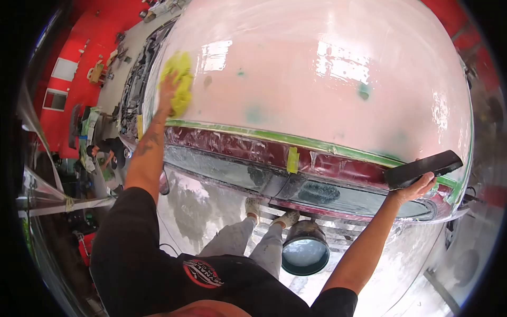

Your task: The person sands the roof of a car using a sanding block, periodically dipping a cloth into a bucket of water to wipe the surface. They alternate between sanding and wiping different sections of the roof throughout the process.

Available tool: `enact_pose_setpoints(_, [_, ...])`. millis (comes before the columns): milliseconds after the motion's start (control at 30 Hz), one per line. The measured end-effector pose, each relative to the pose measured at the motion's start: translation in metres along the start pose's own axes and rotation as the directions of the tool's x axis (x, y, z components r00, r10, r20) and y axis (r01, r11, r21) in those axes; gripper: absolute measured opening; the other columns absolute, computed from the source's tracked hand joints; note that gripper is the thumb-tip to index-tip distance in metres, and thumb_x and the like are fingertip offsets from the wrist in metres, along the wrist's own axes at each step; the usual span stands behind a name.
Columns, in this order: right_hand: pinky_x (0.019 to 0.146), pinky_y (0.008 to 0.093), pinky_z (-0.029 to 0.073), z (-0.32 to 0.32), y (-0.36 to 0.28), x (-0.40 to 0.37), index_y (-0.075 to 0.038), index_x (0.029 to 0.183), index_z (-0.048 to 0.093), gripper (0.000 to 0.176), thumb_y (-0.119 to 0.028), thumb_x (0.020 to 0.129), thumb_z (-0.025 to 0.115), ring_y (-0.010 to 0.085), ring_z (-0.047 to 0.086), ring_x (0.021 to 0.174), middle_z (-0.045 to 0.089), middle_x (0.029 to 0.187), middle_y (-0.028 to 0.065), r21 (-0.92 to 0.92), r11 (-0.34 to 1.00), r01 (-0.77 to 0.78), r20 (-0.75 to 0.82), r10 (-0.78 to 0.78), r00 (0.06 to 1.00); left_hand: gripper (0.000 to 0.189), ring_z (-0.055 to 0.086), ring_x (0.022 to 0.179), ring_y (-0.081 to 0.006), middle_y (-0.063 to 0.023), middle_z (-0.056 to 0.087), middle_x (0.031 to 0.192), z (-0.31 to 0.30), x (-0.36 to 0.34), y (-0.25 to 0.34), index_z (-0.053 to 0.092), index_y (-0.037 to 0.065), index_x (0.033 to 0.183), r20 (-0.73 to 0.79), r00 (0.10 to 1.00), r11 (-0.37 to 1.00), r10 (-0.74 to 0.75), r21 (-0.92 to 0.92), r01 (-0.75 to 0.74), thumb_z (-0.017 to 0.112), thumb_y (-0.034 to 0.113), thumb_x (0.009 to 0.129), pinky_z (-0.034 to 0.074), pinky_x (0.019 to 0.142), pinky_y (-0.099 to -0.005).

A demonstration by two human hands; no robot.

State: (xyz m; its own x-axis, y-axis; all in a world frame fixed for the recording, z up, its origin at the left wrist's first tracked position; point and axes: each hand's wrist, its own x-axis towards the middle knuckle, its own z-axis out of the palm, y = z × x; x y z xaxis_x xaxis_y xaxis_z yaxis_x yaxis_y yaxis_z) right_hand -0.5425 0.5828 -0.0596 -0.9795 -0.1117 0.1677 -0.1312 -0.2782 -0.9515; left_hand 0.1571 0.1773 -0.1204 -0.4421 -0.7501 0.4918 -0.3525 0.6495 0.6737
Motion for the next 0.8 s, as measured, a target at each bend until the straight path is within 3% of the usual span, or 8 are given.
enact_pose_setpoints(33, [0.087,0.0402,0.058,-0.001,0.0,0.0,0.003,0.137,0.041,0.064,-0.041,0.096,0.062,0.0312,0.068,0.101,0.066,0.114,0.0246,0.026,1.0,0.003,-0.047,-0.001,0.999,0.055,0.033,0.148,-0.0295,-0.002,0.036,0.161,-0.031,-0.009,-0.051,0.041,0.017,0.152,-0.025,0.998,0.933,-0.051,-0.358,0.038,0.053,0.034,0.101,0.029,0.116,-0.0572])
enact_pose_setpoints(100, [0.09,0.0407,0.057,-0.027,0.028,0.016,0.005,0.137,0.042,0.064,-0.041,0.097,0.061,0.0307,0.067,0.105,0.063,0.119,0.0257,0.031,0.999,0.032,-0.036,-0.031,0.999,0.059,0.024,0.152,-0.0302,-0.0015,0.029,0.165,-0.067,-0.003,-0.124,0.04,0.018,0.153,0.068,0.951,0.742,-0.301,0.644,0.189,0.048,0.046,0.101,0.021,0.118,-0.0619])
enact_pose_setpoints(133, [0.092,0.0409,0.056,-0.066,0.076,0.045,0.006,0.137,0.044,0.063,-0.04,0.097,0.061,0.0302,0.065,0.108,0.061,0.123,0.026,-0.339,0.881,0.331,0.005,-0.35,0.937,0.067,0.02,0.153,-0.033,-0.0014,0.027,0.166,-0.055,0.019,-0.096,0.039,0.02,0.154,-0.008,0.842,0.561,-0.539,0.743,0.365,0.047,0.055,0.098,0.016,0.118,-0.0636])
enact_pose_setpoints(200, [0.09,0.0398,0.053,-0.052,0.06,0.028,0.006,0.135,0.047,0.058,-0.036,0.097,0.063,0.0277,0.061,0.103,0.059,0.119,0.0215,-0.27,0.92,0.285,-0.091,-0.319,0.943,0.075,0.015,0.154,-0.0359,-0.0014,0.024,0.167,-0.027,0.052,-0.042,0.037,0.021,0.155,-0.081,0.687,0.353,-0.722,0.811,0.467,0.045,0.065,0.096,0.012,0.119,-0.0652])
enact_pose_setpoints(267, [0.089,0.0386,0.05,-0.036,0.044,0.017,0.006,0.133,0.05,0.054,-0.031,0.097,0.065,0.0253,0.057,0.099,0.057,0.116,0.0171,-0.272,0.926,0.262,-0.151,-0.31,0.938,0.096,0.01,0.153,-0.0418,-0.0039,0.021,0.168,0.021,0.089,0.008,0.033,0.019,0.158,-0.316,0.568,0.369,-0.76,0.509,0.778,0.042,0.082,0.086,0.008,0.118,-0.0684])
enact_pose_setpoints(367, [0.083,0.0344,0.047,-0.011,0.016,-0.007,0.004,0.133,0.05,0.051,-0.032,0.099,0.064,0.0216,0.051,0.095,0.053,0.11,0.0126,-0.402,0.887,0.229,-0.149,-0.31,0.939,0.11,0.012,0.153,-0.0431,-0.0068,0.02,0.168,0.112,0.152,0.116,0.03,0.014,0.159,-0.237,0.651,0.445,-0.721,0.562,0.697,0.047,0.087,0.078,0.007,0.117,-0.0698])
enact_pose_setpoints(600, [0.084,0.0332,0.045,0.011,-0.007,-0.033,0.006,0.143,0.034,0.066,-0.032,0.096,0.062,0.0201,0.049,0.096,0.052,0.114,0.0148,-0.096,0.992,0.084,-0.074,-0.091,0.993,0.112,0.015,0.153,-0.0402,-0.0148,0.027,0.164,0.4,0.254,0.329,0.029,0.002,0.156,0.276,0.906,0.78,-0.323,0.619,0.09,0.054,0.08,0.081,0.007,0.117,-0.0692])
enact_pose_setpoints(800, [0.097,0.0383,0.042,0.001,0.012,-0.039,0.008,0.147,0.028,0.076,-0.034,0.093,0.061,0.027,0.046,0.112,0.041,0.134,0.0209,-0.11,0.991,0.073,-0.056,-0.08,0.995,0.097,0.015,0.153,-0.0399,-0.0103,0.027,0.165,0.621,0.253,0.506,0.04,0.014,0.154,0.723,0.657,0.849,0.215,0.194,-0.492,0.058,0.074,0.08,0.007,0.119,-0.0688])
